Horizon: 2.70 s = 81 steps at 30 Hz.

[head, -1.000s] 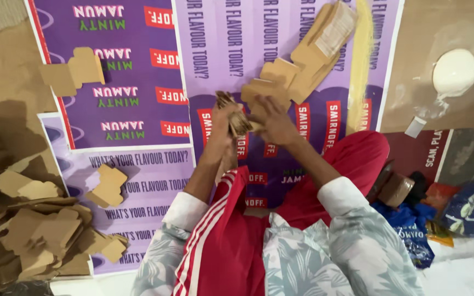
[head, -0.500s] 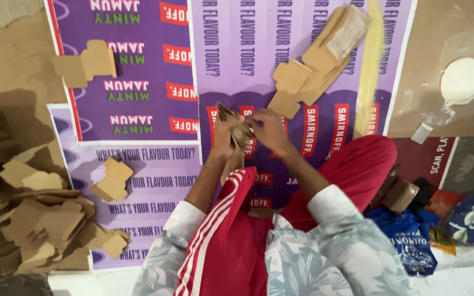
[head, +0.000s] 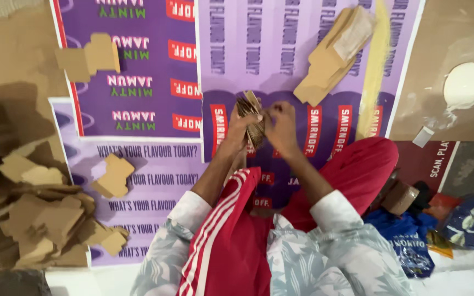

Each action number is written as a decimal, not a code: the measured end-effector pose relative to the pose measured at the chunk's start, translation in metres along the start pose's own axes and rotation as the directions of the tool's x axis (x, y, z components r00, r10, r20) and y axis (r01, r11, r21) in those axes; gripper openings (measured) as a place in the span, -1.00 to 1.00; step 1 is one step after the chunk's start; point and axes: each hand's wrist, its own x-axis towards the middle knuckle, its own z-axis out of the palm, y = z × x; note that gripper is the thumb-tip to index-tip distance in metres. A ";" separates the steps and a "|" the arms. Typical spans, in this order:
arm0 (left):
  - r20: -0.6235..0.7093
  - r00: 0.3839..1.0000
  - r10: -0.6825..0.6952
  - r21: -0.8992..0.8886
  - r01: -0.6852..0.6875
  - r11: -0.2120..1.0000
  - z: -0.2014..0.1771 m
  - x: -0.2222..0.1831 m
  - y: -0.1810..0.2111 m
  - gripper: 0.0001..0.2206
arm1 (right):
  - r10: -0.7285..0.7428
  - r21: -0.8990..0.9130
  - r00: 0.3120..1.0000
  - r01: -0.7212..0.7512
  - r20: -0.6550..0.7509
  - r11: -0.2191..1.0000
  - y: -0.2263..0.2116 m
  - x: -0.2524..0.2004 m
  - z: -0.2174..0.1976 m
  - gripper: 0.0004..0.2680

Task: The person folds small cardboard pieces by hand while sitting on the floor near printed sheets and piles of cardboard scraps.

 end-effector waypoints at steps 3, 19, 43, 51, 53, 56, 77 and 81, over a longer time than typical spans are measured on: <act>-0.042 0.990 0.131 -0.002 -0.131 0.991 0.006 0.016 -0.006 -0.53 | 0.051 -0.001 0.999 -0.051 -0.012 0.999 -0.017 -0.009 0.000 -0.93; -0.087 0.993 -0.086 -0.052 0.081 0.995 0.012 0.054 -0.039 -0.73 | -0.043 -0.274 0.999 0.039 -0.007 0.961 0.090 0.057 -0.066 -0.32; 0.183 0.982 0.054 -0.455 0.035 0.890 -0.007 0.036 0.030 -0.48 | -0.005 0.173 0.983 -0.027 0.182 0.985 -0.060 0.062 -0.034 -0.57; -0.065 0.965 0.253 0.799 -0.101 0.593 0.009 0.001 0.051 -0.54 | 0.459 0.384 0.876 -0.376 -0.150 0.843 0.042 0.063 0.055 -0.65; -0.005 0.958 0.288 0.846 -0.149 0.512 0.021 -0.007 0.054 -0.51 | 0.642 0.606 0.758 -0.458 -0.117 0.651 0.053 0.064 0.075 -0.58; 0.066 0.915 0.397 0.686 -0.331 0.648 0.020 -0.016 0.059 -0.56 | 0.723 0.660 0.689 -0.521 -0.050 0.541 0.035 0.063 0.073 -0.51; 0.223 0.961 0.165 0.735 -0.277 0.620 -0.089 -0.006 0.034 -0.67 | 0.038 0.362 0.988 -0.091 0.152 0.928 0.006 -0.040 0.064 -0.45; 0.244 0.950 0.194 0.599 -0.305 0.741 -0.104 0.017 0.012 -0.64 | -0.059 0.118 0.994 0.048 0.090 0.992 -0.005 -0.041 0.039 -0.48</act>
